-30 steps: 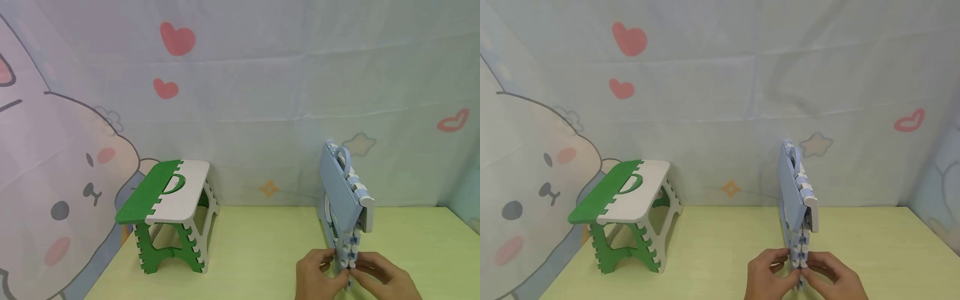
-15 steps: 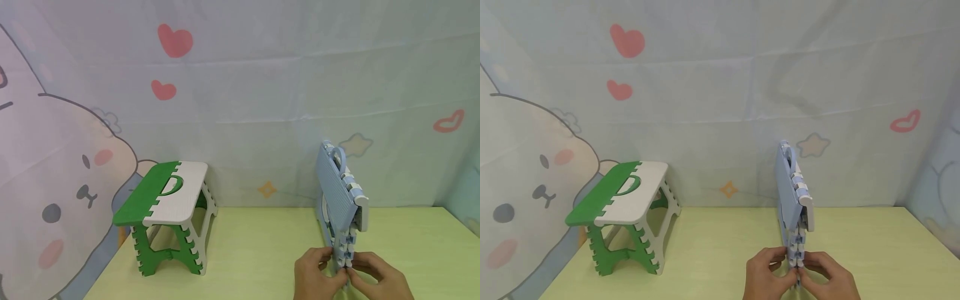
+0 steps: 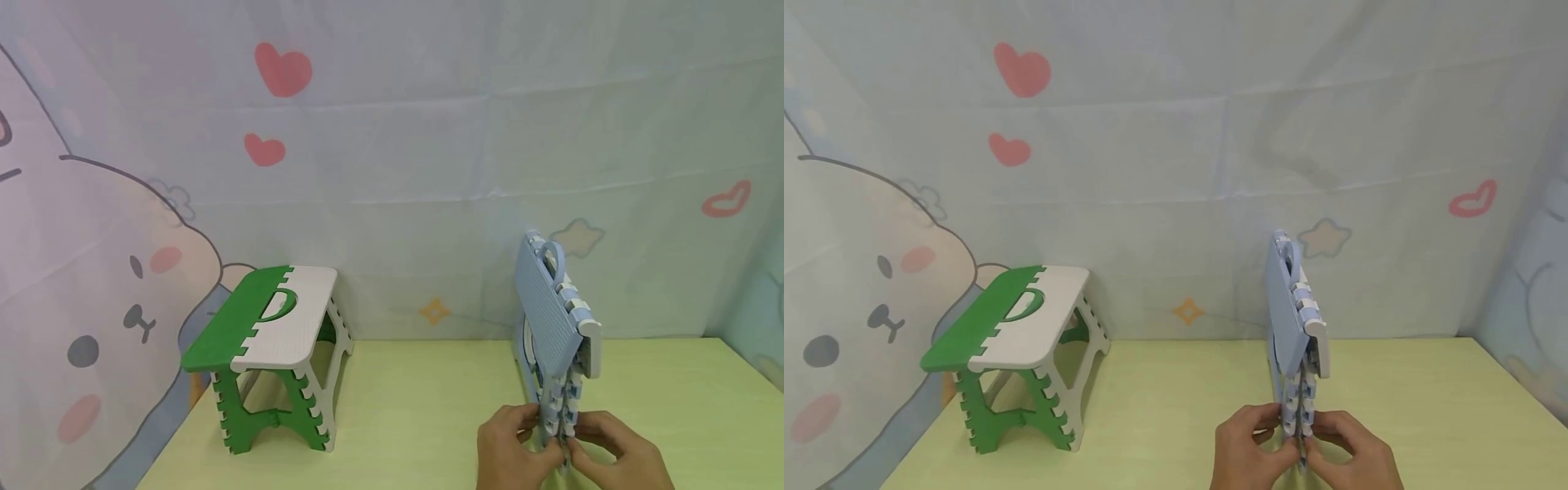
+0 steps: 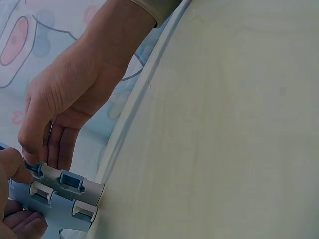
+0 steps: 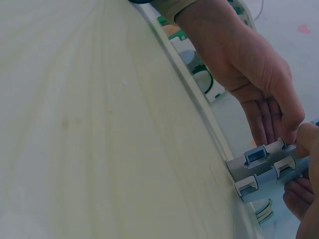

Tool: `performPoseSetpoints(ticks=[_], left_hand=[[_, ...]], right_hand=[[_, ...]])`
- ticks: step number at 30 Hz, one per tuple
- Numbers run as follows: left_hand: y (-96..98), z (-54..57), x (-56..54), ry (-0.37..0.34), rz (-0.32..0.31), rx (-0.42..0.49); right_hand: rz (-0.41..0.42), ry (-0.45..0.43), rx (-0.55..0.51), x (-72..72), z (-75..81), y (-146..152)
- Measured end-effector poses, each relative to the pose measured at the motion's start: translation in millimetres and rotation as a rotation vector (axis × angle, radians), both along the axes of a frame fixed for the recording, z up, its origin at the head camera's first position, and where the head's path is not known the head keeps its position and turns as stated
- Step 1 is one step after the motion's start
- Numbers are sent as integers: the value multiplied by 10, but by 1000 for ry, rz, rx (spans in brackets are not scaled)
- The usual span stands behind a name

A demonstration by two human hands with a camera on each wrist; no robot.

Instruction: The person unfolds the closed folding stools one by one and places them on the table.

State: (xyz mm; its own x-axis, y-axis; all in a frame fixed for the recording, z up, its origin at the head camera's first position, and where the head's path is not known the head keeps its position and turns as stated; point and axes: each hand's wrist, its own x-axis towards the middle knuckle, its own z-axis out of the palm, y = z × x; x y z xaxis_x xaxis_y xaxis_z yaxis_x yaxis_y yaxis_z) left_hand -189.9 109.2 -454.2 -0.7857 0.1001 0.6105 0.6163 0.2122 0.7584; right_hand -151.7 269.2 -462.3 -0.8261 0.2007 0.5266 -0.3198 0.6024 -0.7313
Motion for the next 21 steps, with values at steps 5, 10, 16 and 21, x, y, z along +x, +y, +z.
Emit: performPoseSetpoints(ticks=[5, 10, 16, 21], left_hand=[[13, -3, -4, 26, 7, -3], [12, -2, 7, -7, 3, -10], [-13, -30, 17, 7, 33, -23], [-14, 1, 3, -9, 28, -29]], right_hand=[[-12, -28, -5, 8, 8, 22], [-38, -15, 14, 37, 16, 32], [-37, -8, 15, 35, 2, 46], [-65, -40, 32, 32, 17, 92]])
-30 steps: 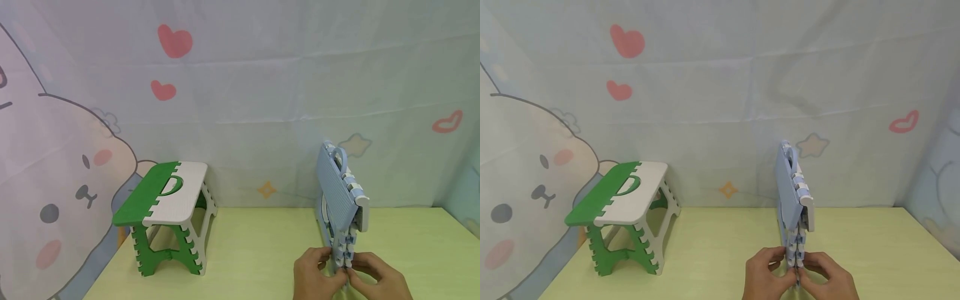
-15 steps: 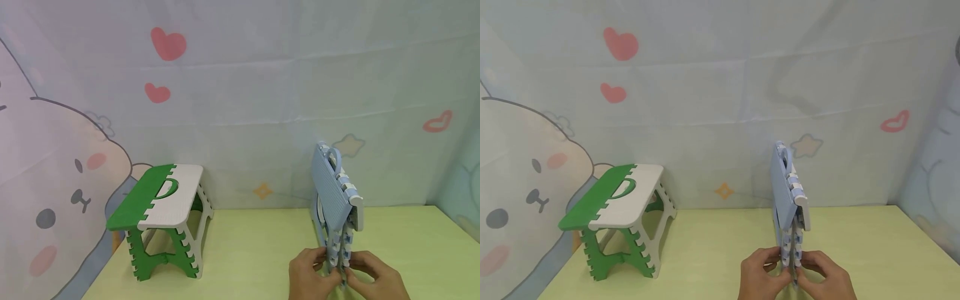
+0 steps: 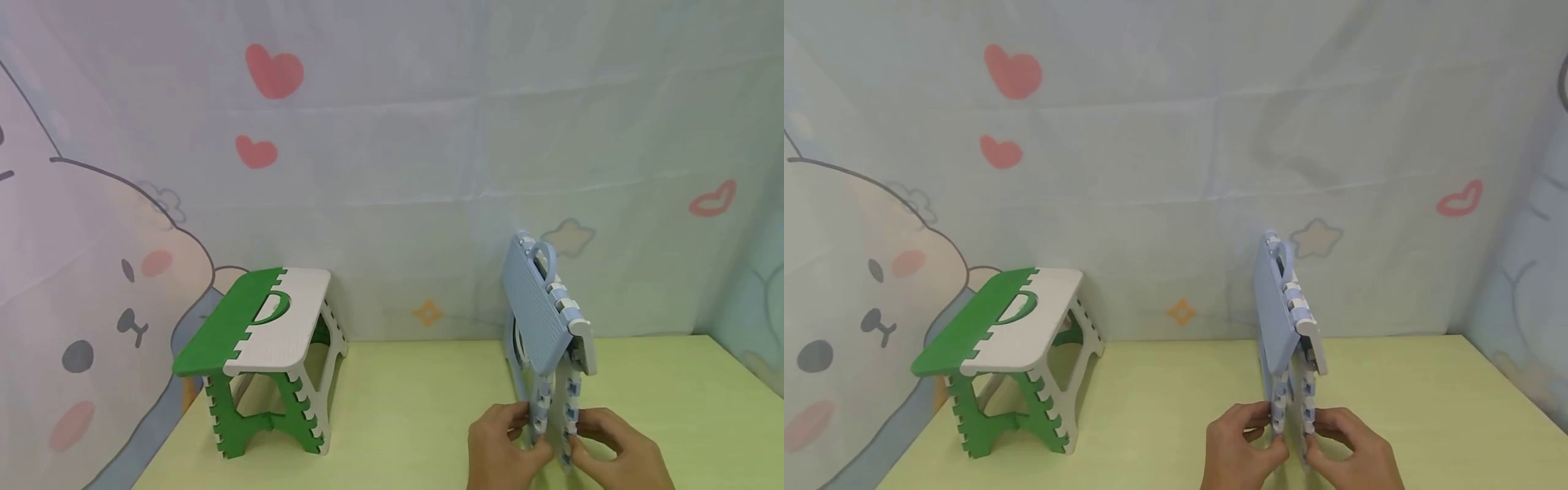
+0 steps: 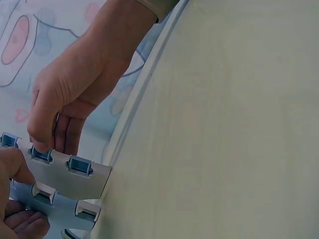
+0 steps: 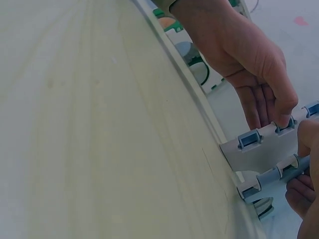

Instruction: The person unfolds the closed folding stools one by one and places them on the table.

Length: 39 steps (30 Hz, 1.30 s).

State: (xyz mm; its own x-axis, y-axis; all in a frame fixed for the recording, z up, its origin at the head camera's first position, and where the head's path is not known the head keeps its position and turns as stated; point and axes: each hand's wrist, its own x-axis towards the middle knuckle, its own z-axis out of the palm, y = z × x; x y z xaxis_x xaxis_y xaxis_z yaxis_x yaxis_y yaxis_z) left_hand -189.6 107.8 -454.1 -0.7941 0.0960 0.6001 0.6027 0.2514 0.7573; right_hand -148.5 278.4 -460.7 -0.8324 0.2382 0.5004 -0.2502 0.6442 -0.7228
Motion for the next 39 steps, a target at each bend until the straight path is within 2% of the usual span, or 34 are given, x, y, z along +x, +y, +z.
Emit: performPoseSetpoints(ticks=[3, 8, 30, 39], left_hand=[[-20, 28, 4, -49, -3, 6], [-41, 36, -2, -66, -1, 3], [-62, 16, -26, 48, 50, -35], [-66, 25, -27, 41, 64, -61]], right_hand=[[-12, -28, 18, -1, 16, 9], [-9, 8, 16, -9, -6, 20], [-27, 19, 24, -29, -5, 93], [-23, 62, 26, -34, -20, 129]])
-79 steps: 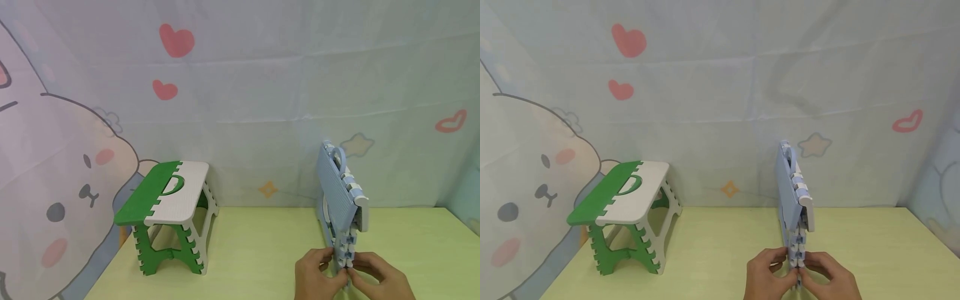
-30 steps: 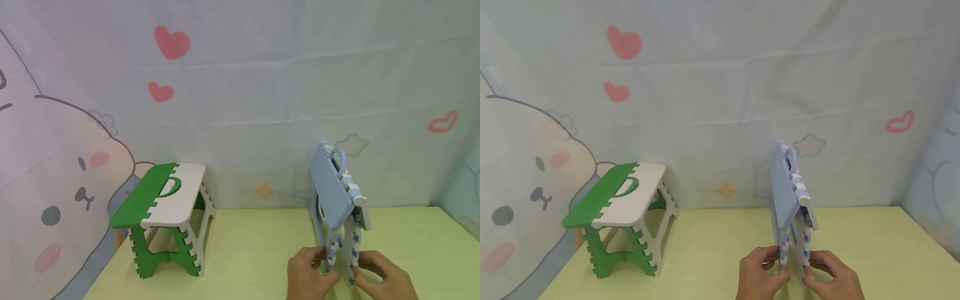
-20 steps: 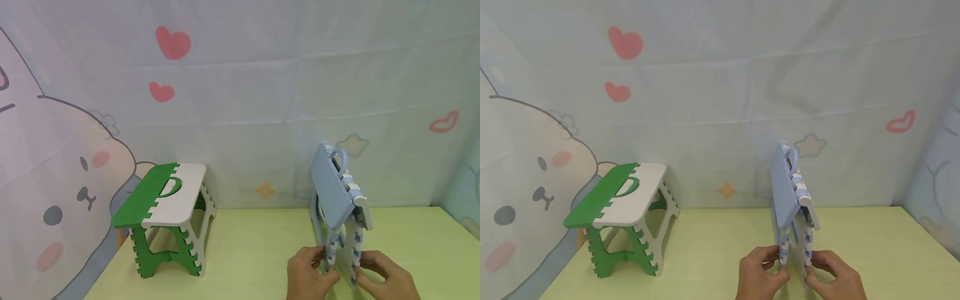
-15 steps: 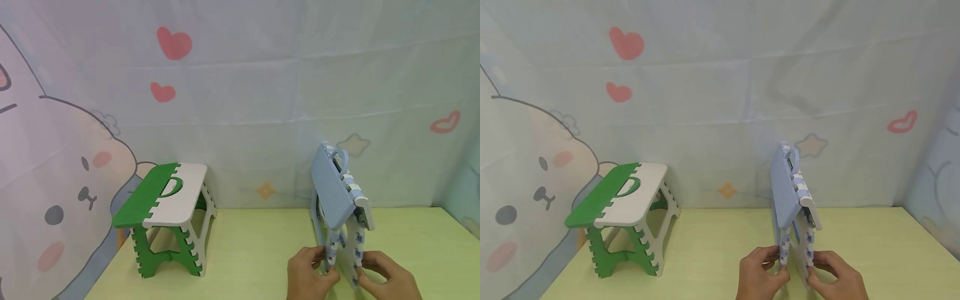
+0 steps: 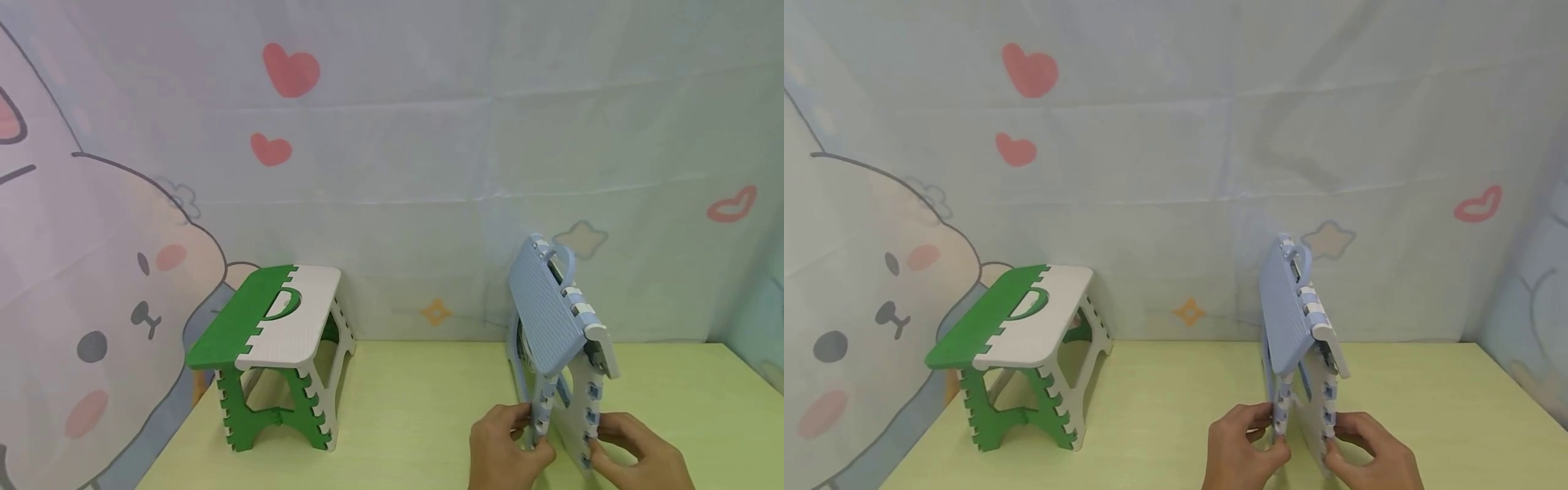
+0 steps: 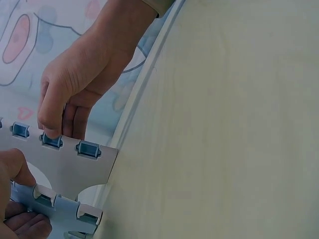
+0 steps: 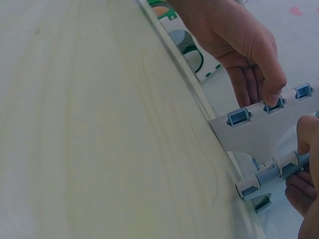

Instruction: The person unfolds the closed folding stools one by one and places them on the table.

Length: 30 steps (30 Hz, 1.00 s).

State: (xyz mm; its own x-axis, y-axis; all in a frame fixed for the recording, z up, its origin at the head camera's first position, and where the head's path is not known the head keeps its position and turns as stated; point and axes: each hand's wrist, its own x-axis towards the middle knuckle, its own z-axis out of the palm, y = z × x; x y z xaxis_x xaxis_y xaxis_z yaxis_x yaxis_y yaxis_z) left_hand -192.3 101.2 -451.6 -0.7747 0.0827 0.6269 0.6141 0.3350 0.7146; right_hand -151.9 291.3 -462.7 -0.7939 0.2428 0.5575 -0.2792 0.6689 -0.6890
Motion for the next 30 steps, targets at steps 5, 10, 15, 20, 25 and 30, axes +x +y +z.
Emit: performPoseSetpoints(ticks=[5, 10, 15, 20, 25, 30], left_hand=[[13, 8, -1, 26, 1, -4], [11, 14, 1, 43, 6, -9], [3, 21, 7, 48, 12, -14], [-12, 28, 15, 19, 3, -15], [-26, 47, 17, 12, 1, -14], [-32, 50, 9, 22, -1, -8]], right_hand=[[-4, -26, 2, 8, 8, 38], [-31, -95, 3, 19, 5, 82], [-33, -75, 4, 17, 4, 97], [-34, -57, -2, 25, 6, 93], [-26, -39, -2, 22, 11, 96], [-16, -43, -2, 31, 20, 123]])
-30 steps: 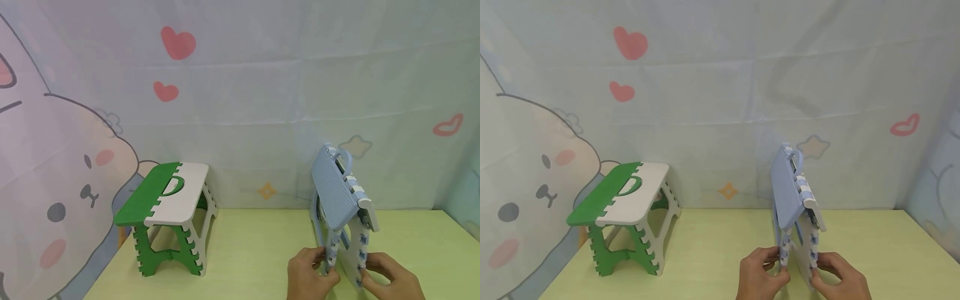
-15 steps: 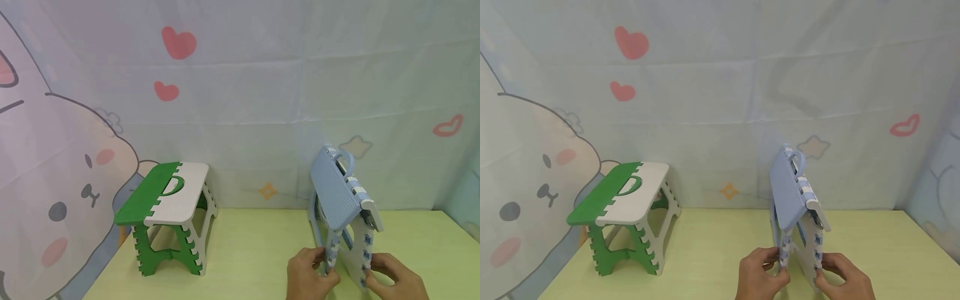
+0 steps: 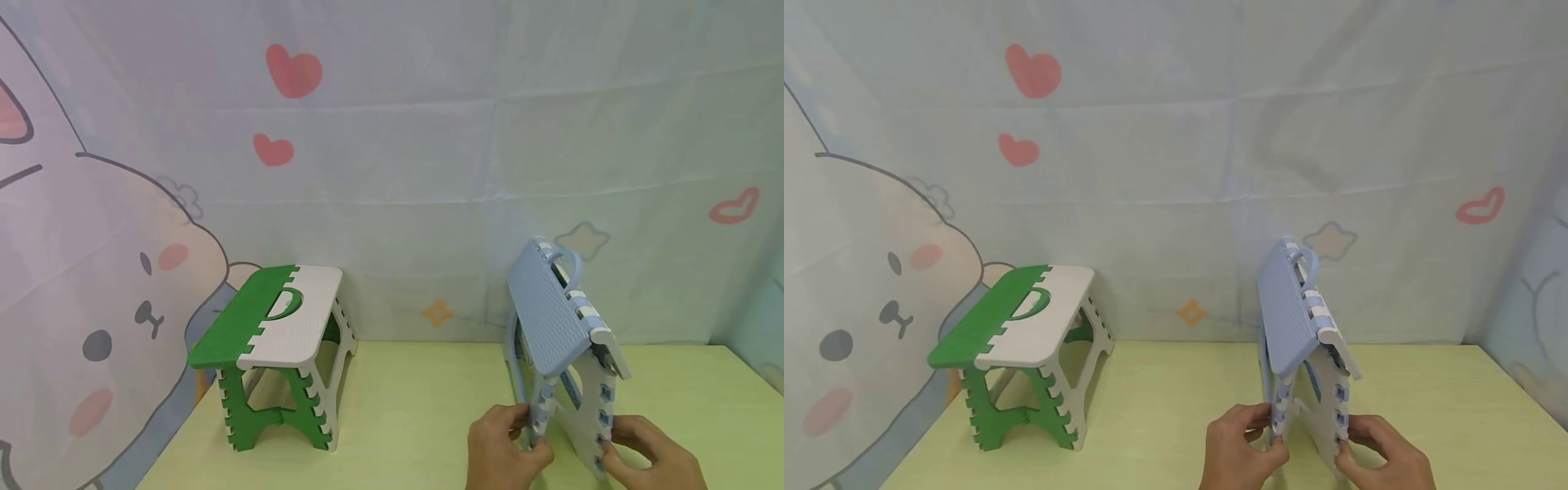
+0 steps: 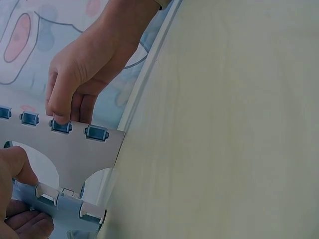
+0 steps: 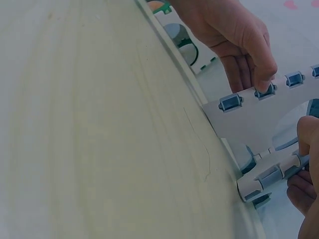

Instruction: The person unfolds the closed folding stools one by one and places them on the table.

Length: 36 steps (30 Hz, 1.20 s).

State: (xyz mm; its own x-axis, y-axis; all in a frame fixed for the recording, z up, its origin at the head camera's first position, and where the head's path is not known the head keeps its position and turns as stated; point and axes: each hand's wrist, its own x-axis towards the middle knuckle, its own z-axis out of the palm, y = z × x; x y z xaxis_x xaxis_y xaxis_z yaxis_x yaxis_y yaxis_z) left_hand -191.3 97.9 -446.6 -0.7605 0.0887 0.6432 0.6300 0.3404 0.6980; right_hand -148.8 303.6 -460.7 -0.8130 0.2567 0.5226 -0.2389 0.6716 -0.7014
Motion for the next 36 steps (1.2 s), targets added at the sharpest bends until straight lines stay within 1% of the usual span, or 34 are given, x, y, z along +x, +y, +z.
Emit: performPoseSetpoints(ticks=[2, 6, 8, 13, 16, 19, 24, 27, 32, 36], left_hand=[[-3, -2, 1, -3, -4, 3], [-11, -10, -7, 22, -6, 8], [-9, -22, -20, 59, -1, 9], [1, -57, -54, 180, 27, 10], [2, -71, -63, 230, 43, 14], [-1, -75, -63, 233, 42, 22], [-12, -72, -56, 199, 32, 26], [-18, -68, -57, 201, 34, 23], [-27, -66, -72, 219, 31, 23], [-36, -64, -81, 208, 34, 16]], right_hand=[[-3, -14, 1, 9, 7, 16], [-9, -50, 1, 26, 21, 40], [-5, -56, -3, 33, 21, 45], [7, -27, -23, 27, 12, 40], [4, -21, -35, 29, 10, 34], [-8, -21, -48, 38, 16, 25], [-55, -81, -55, 57, 41, 8], [-77, -103, -47, 63, 56, -1], [-94, -107, -53, 63, 53, 19], [-92, -123, -56, 57, 50, 50]])
